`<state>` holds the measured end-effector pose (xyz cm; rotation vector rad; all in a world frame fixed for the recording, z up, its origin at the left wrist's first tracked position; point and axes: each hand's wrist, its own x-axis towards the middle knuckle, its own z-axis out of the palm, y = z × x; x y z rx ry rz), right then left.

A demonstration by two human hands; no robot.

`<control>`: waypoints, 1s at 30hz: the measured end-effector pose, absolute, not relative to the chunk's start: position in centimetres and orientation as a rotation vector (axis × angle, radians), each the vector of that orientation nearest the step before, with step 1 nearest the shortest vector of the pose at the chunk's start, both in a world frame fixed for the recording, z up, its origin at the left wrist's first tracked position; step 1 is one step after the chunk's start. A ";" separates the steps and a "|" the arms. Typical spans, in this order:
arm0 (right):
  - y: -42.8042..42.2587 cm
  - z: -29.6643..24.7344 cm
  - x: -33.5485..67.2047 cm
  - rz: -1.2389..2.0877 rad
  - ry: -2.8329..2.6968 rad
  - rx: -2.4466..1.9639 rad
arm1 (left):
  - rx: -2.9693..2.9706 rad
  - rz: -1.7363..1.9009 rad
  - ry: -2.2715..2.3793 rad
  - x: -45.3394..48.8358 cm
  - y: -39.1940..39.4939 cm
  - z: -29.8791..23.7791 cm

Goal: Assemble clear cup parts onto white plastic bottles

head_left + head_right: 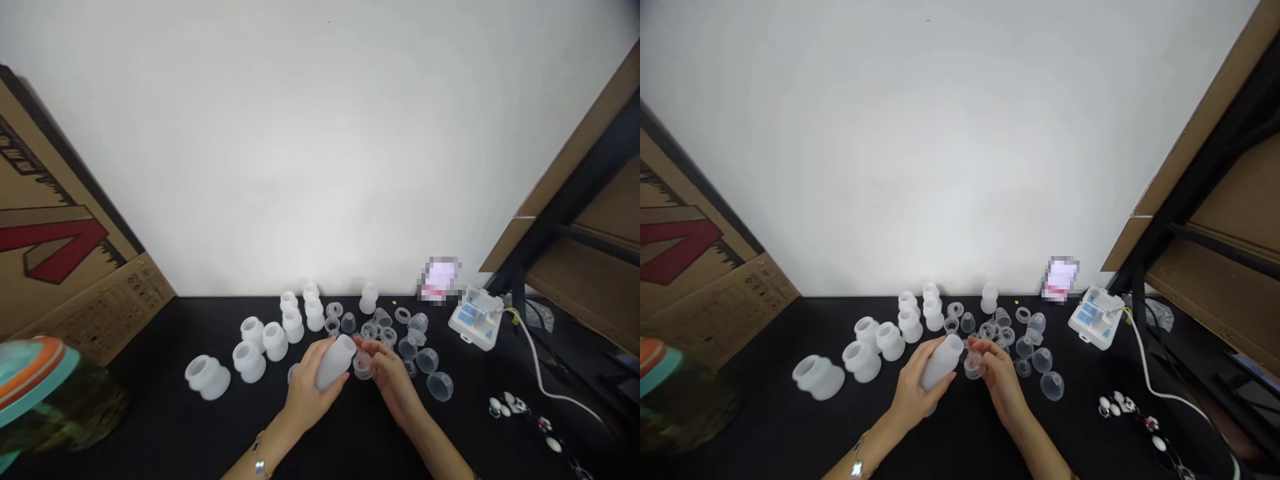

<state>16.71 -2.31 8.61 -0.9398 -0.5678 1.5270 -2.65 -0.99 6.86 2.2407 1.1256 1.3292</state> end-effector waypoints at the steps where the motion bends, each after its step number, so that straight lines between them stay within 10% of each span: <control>1: -2.3 8.5 16.6 1.559 -0.531 -0.921 | 2.261 1.341 1.132 -2.8 -0.9 6.8; 30: -2.5 9.3 17.9 1.720 -0.519 -0.550 | 2.175 1.248 1.027 -2.1 -1.9 6.7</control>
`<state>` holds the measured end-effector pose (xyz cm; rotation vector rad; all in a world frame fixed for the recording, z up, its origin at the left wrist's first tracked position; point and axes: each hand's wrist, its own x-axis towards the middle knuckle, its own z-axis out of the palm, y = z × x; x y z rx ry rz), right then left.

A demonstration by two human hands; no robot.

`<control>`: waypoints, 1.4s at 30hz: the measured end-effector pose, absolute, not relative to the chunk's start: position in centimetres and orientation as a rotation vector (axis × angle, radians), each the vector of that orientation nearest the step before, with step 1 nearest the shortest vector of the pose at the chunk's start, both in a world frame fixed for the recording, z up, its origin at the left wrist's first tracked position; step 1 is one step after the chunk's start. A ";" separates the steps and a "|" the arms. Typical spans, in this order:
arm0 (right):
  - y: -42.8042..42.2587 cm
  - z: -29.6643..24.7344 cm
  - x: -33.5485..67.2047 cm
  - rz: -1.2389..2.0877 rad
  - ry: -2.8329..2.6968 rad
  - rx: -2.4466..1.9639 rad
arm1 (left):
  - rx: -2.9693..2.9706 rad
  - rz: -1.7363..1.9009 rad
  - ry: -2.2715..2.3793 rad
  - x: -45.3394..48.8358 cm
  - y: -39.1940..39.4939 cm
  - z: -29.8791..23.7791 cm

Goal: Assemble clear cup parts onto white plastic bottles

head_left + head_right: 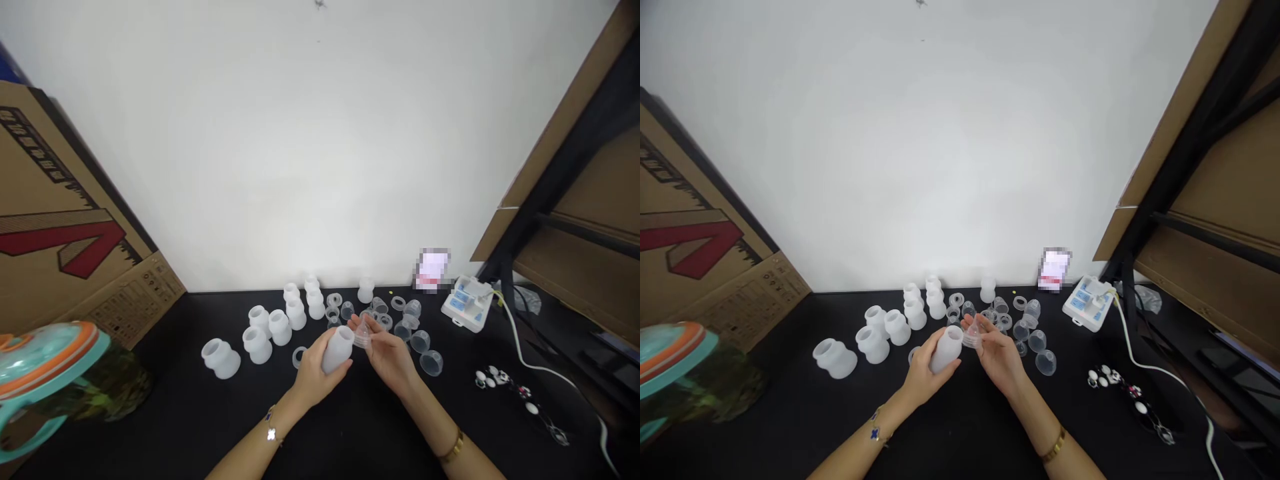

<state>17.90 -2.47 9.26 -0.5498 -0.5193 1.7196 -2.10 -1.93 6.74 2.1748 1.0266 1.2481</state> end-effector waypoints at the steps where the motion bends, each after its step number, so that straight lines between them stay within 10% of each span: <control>1: -2.6 9.4 17.9 1.724 -0.549 -0.557 | 2.156 1.249 1.042 -2.1 -1.9 6.7; 42: -1.5 8.5 18.7 1.632 -0.558 -0.915 | 1.620 1.030 1.061 -1.1 -2.4 7.6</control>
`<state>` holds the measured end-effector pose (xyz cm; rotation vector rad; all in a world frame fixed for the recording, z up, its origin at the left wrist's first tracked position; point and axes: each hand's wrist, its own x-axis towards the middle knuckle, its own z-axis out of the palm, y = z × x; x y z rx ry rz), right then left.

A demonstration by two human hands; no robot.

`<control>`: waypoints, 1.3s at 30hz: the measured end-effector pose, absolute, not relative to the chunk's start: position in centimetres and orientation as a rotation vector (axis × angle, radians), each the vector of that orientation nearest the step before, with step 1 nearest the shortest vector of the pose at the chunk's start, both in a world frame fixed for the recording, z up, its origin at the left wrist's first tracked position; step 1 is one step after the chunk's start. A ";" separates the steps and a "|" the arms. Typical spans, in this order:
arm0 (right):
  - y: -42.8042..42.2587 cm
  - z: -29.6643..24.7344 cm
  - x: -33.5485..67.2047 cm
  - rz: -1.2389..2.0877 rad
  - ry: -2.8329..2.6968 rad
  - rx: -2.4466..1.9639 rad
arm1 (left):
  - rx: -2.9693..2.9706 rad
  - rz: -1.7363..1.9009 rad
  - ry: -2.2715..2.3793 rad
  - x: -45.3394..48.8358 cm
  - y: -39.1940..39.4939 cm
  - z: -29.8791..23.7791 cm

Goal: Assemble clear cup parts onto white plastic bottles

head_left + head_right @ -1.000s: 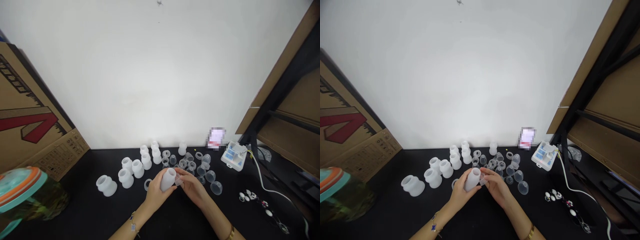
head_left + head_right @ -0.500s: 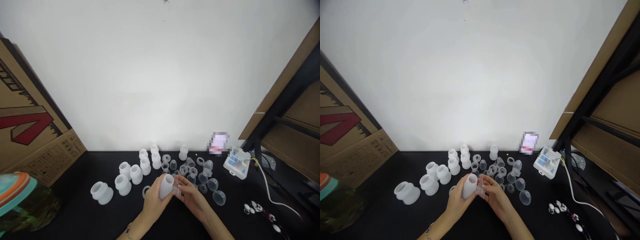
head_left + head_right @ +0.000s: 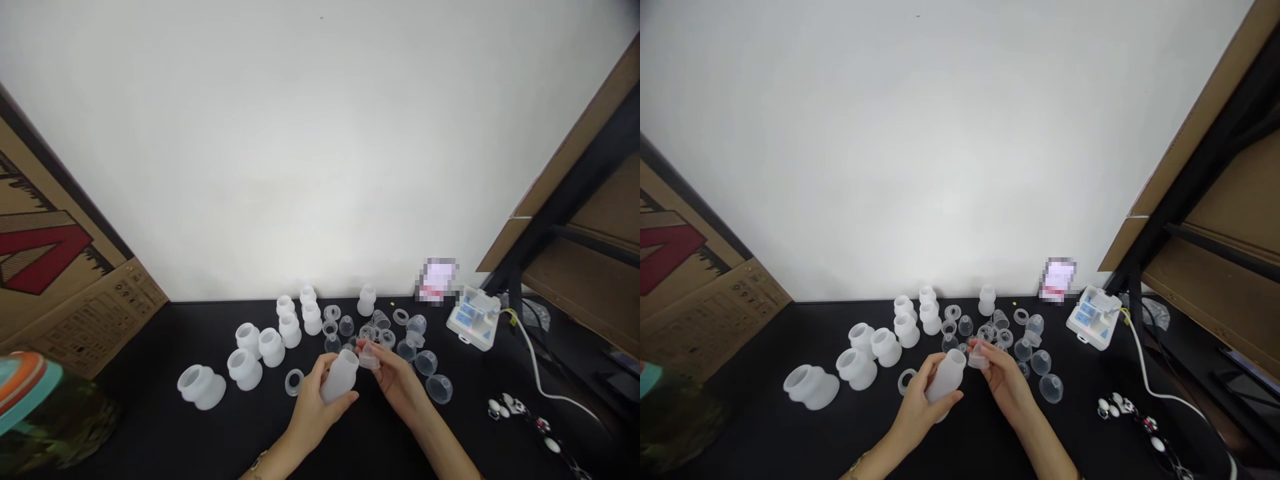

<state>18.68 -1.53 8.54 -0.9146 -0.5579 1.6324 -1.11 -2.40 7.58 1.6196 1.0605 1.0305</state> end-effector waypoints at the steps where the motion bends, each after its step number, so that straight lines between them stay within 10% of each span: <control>1: -1.6 8.6 18.6 1.658 -0.600 -0.930 | 1.590 1.012 1.017 -1.0 -2.6 7.7; 39: -1.3 7.8 18.3 1.506 -0.449 -0.903 | 1.479 0.817 0.842 -0.1 -3.3 6.0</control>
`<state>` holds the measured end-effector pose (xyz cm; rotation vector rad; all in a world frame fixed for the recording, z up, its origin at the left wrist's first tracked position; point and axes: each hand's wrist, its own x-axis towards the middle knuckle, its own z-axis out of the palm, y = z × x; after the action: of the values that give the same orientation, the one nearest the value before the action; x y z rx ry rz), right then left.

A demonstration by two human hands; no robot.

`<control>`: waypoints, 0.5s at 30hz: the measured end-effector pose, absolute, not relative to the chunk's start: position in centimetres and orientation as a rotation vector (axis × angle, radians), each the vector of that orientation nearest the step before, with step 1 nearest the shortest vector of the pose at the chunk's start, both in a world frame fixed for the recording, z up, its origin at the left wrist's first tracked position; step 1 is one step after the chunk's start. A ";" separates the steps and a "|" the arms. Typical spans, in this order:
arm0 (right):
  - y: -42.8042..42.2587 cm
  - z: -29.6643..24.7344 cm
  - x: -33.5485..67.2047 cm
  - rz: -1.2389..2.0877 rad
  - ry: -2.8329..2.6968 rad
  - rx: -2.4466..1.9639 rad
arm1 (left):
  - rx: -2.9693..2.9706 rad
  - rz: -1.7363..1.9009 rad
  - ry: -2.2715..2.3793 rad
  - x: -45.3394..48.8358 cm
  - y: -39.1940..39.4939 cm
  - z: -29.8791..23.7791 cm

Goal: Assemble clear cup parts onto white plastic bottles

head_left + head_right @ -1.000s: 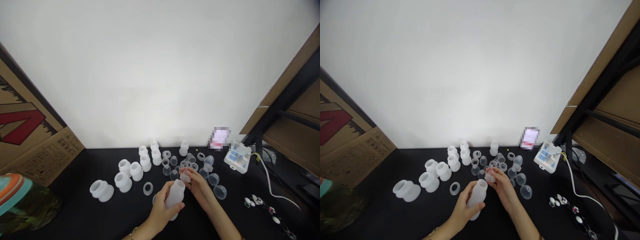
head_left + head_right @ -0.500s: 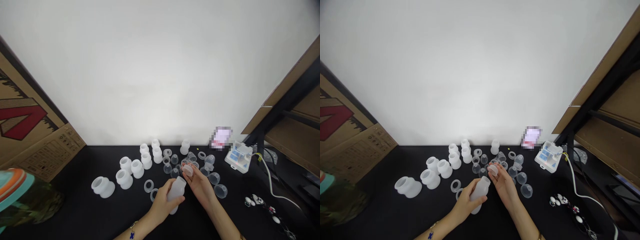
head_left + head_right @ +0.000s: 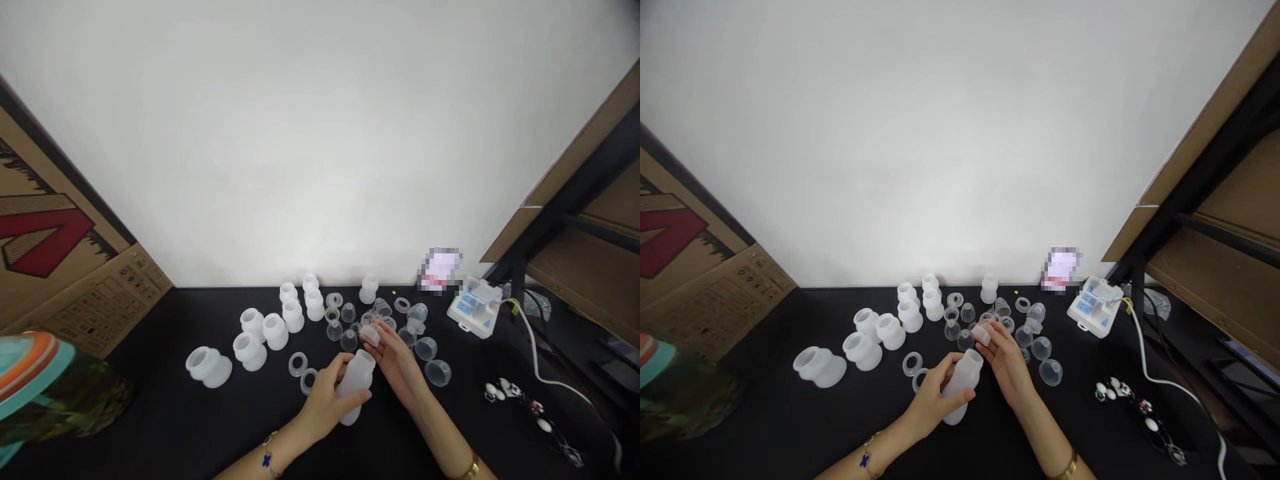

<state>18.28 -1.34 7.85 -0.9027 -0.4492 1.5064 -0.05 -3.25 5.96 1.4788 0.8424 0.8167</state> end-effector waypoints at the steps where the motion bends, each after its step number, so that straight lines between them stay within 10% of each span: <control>1: -1.3 7.9 18.2 1.502 -0.452 -0.903 | 1.478 0.822 0.844 -0.1 -3.2 6.0; 15: -1.7 8.2 17.9 1.482 -0.605 -0.879 | 1.449 0.855 0.825 -0.3 -2.6 6.5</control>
<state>17.86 -1.65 8.15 -0.8788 -0.6054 1.4821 -0.30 -2.58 6.49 1.4494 0.8252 0.8547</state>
